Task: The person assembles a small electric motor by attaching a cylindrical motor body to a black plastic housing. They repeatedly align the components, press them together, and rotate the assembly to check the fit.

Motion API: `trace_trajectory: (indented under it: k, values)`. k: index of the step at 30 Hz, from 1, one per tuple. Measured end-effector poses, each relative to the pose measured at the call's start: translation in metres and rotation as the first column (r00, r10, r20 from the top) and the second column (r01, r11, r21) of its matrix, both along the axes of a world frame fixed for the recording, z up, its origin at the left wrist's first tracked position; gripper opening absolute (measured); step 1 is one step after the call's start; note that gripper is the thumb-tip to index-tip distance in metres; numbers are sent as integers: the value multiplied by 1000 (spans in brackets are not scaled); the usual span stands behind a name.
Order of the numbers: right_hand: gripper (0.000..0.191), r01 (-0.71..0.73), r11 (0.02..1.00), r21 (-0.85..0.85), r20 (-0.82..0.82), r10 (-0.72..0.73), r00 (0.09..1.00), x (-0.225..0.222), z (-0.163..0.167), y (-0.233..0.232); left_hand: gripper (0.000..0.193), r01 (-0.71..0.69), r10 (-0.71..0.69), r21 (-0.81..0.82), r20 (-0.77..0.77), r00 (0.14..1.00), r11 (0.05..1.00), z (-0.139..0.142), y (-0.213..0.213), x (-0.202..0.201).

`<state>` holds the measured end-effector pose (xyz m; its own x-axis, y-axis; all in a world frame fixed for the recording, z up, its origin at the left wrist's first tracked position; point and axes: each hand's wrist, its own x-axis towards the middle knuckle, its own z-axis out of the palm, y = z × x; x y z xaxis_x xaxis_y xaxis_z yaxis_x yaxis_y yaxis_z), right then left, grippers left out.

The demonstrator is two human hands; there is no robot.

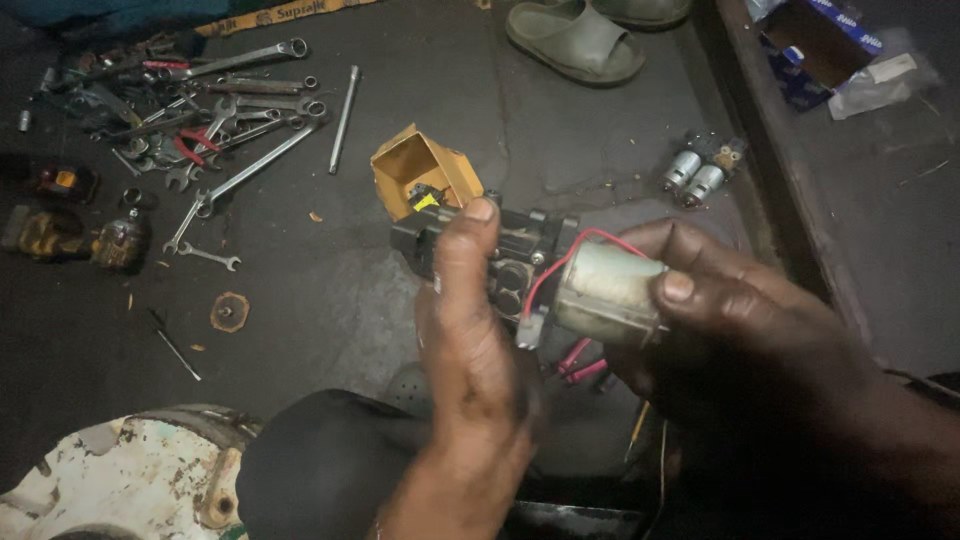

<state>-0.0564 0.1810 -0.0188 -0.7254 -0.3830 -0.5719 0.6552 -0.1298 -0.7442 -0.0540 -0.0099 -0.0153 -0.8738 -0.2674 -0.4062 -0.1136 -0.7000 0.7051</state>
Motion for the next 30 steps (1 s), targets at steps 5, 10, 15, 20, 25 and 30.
trace_trajectory:
  k: [5, 10, 15, 20, 25, 30]
  values:
    - [62, -124, 990, 59, -166, 133, 977, -3, -1, 0, 56, 1, -1, -4, 4, 1000, 1000, -2, -2, 1]
    - [56, -162, 968, 193, -278, 212, 937, -7, 6, 0, 54, 51, -56, 158, 26, 998, 986, -6, 1, 3]
    - [50, -108, 811, 575, -629, 522, 576, 2, 16, -8, 50, 33, -51, 222, 74, 996, 974, -11, 3, -2]
    - [47, -111, 899, 423, -540, 348, 766, 1, 14, -13, 47, -16, -28, 299, 141, 990, 954, -5, 5, 0]
    - [47, -153, 920, 360, -314, 274, 909, -7, 12, -9, 40, -202, 92, 287, 356, 930, 937, 2, 8, -8]
    - [82, 274, 612, 742, -671, 678, 300, 1, 17, -16, 44, -121, 93, 310, 102, 990, 943, -8, 5, -14]
